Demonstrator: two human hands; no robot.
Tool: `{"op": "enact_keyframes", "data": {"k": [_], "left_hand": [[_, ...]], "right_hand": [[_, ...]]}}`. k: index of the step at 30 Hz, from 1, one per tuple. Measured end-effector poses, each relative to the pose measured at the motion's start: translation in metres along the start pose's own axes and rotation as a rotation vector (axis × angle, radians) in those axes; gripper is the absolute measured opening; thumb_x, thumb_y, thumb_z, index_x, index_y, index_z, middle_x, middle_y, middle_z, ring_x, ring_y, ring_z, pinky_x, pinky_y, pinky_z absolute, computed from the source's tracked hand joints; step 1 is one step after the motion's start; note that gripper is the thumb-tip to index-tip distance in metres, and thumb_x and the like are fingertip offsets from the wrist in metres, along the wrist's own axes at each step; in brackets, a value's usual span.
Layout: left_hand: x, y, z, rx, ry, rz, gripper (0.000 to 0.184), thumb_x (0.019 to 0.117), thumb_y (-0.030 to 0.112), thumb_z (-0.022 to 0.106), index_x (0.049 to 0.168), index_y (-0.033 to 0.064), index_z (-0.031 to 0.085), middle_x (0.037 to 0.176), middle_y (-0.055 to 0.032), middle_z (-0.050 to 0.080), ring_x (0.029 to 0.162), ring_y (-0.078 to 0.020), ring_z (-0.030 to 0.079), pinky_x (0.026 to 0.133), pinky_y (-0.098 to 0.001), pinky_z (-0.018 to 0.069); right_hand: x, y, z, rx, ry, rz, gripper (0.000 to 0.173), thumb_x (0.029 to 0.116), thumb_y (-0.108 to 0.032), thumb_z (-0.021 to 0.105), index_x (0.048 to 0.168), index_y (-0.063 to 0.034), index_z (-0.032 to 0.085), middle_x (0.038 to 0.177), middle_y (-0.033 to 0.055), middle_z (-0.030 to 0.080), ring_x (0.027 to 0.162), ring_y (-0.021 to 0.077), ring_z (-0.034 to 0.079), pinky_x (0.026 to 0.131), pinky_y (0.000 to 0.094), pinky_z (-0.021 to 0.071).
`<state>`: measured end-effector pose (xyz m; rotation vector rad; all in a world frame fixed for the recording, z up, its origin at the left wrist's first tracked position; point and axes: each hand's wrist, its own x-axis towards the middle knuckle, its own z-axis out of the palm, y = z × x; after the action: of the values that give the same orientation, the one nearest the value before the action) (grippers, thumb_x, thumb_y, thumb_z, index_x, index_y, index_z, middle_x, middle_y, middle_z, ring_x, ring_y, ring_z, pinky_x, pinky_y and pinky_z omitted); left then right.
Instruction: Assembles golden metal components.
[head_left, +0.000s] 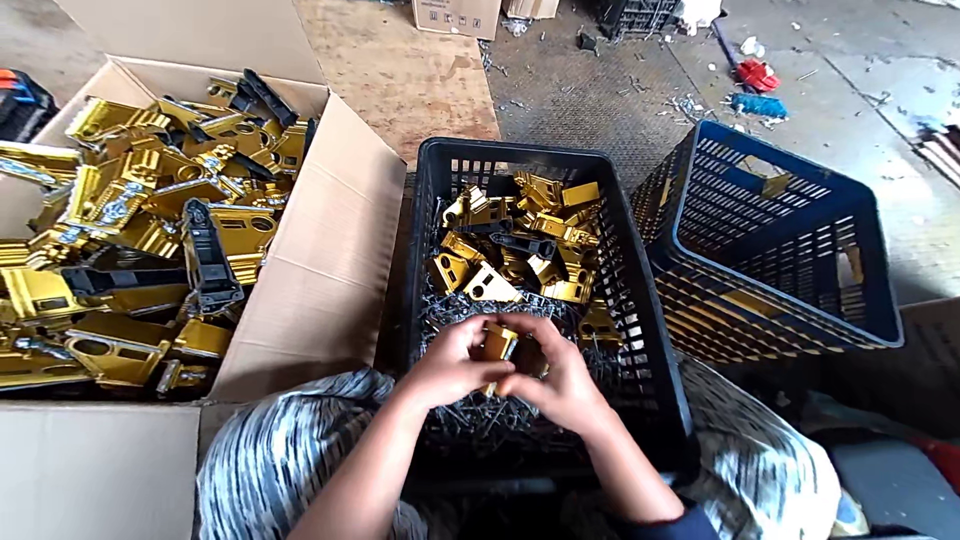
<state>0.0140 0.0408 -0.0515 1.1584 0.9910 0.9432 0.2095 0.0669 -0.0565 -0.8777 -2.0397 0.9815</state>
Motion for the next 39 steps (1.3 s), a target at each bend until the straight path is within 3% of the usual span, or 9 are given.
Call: {"op": "enact_keyframes", "data": {"k": [3,9,13,16,19,24,31,35,39], "left_hand": [[0.000,-0.009,0.001,0.060,-0.038,0.030,0.051,0.0831,0.007,0.074,0.132,-0.0010,0.059,0.111,-0.0081,0.073,0.097,-0.0152,0.072,0.087,-0.0337,0.0616],[-0.001,-0.004,0.005,0.007,0.047,-0.097,0.053,0.0925,0.020,0.069,0.141,0.0036,0.054,0.114,-0.0084,0.072,0.098,-0.0158,0.071,0.085,-0.0349,0.0608],[-0.001,0.005,-0.008,-0.505,-0.027,-0.398,0.081,0.0985,0.076,0.018,0.148,0.0176,0.044,0.133,-0.0137,0.064,0.112,-0.0316,0.069,0.080,-0.0488,0.0618],[0.002,0.011,-0.002,-0.783,0.200,-0.326,0.054,0.1105,0.046,0.028,0.123,0.0041,0.060,0.100,-0.0165,0.072,0.081,-0.0239,0.074,0.067,-0.0336,0.0637],[0.012,0.006,-0.007,-0.690,0.499,-0.082,0.031,0.1083,0.010,0.045,0.138,0.0024,0.048,0.121,-0.0198,0.067,0.104,-0.0298,0.071,0.087,-0.0410,0.0613],[0.018,0.003,-0.009,-0.700,0.609,0.140,0.044,0.0979,-0.004,0.059,0.139,0.0021,0.047,0.129,-0.0213,0.063,0.114,-0.0339,0.067,0.096,-0.0458,0.0582],[0.017,-0.002,-0.012,-0.532,0.693,0.204,0.050,0.0881,-0.011,0.069,0.133,0.0012,0.049,0.121,-0.0219,0.067,0.108,-0.0353,0.070,0.092,-0.0489,0.0599],[0.023,-0.003,-0.006,-0.433,0.735,0.195,0.055,0.0820,-0.012,0.073,0.130,0.0012,0.050,0.117,-0.0194,0.070,0.103,-0.0326,0.072,0.088,-0.0484,0.0621],[0.022,-0.001,0.000,-0.373,0.694,0.193,0.053,0.0796,-0.010,0.074,0.126,0.0030,0.054,0.105,-0.0126,0.071,0.089,-0.0232,0.073,0.079,-0.0403,0.0626]], "right_hand": [[0.000,0.001,-0.006,0.121,-0.013,0.144,0.019,0.0956,-0.019,0.069,0.104,-0.0048,0.077,0.098,0.0021,0.073,0.093,0.0069,0.067,0.084,0.0259,0.0562],[0.004,0.004,-0.001,0.279,0.125,0.215,0.007,0.0920,-0.004,0.070,0.097,-0.0020,0.074,0.088,0.0021,0.074,0.080,0.0058,0.070,0.076,0.0254,0.0604],[0.013,0.003,-0.003,0.464,0.206,0.071,0.017,0.0893,0.003,0.070,0.105,-0.0030,0.073,0.101,0.0038,0.074,0.095,0.0119,0.071,0.088,0.0324,0.0605],[0.021,0.015,-0.002,0.431,0.101,-0.015,0.023,0.0870,0.000,0.075,0.109,-0.0017,0.073,0.119,0.0095,0.073,0.116,0.0201,0.068,0.101,0.0402,0.0573],[0.015,0.034,0.000,-0.092,-0.082,0.338,0.032,0.0908,-0.019,0.076,0.115,0.0004,0.070,0.115,0.0141,0.070,0.103,0.0214,0.070,0.094,0.0392,0.0584],[-0.016,0.057,0.045,-0.648,-0.763,0.710,0.043,0.1011,-0.035,0.058,0.127,-0.0019,0.067,0.144,0.0223,0.055,0.137,0.0425,0.049,0.108,0.0626,0.0414],[-0.012,0.001,-0.013,-0.564,-0.494,0.739,0.041,0.1101,-0.036,0.038,0.133,-0.0052,0.052,0.095,0.0199,0.069,0.092,0.0418,0.070,0.079,0.0606,0.0545],[-0.034,-0.006,-0.025,-0.581,0.242,0.067,0.041,0.1095,-0.034,0.037,0.107,0.0011,0.058,0.062,0.0042,0.054,0.049,0.0162,0.055,0.045,0.0347,0.0470],[-0.034,0.001,-0.013,-0.678,0.286,-0.127,0.045,0.1080,-0.038,0.036,0.095,-0.0027,0.061,0.058,0.0062,0.056,0.045,0.0196,0.057,0.041,0.0363,0.0463]]}}
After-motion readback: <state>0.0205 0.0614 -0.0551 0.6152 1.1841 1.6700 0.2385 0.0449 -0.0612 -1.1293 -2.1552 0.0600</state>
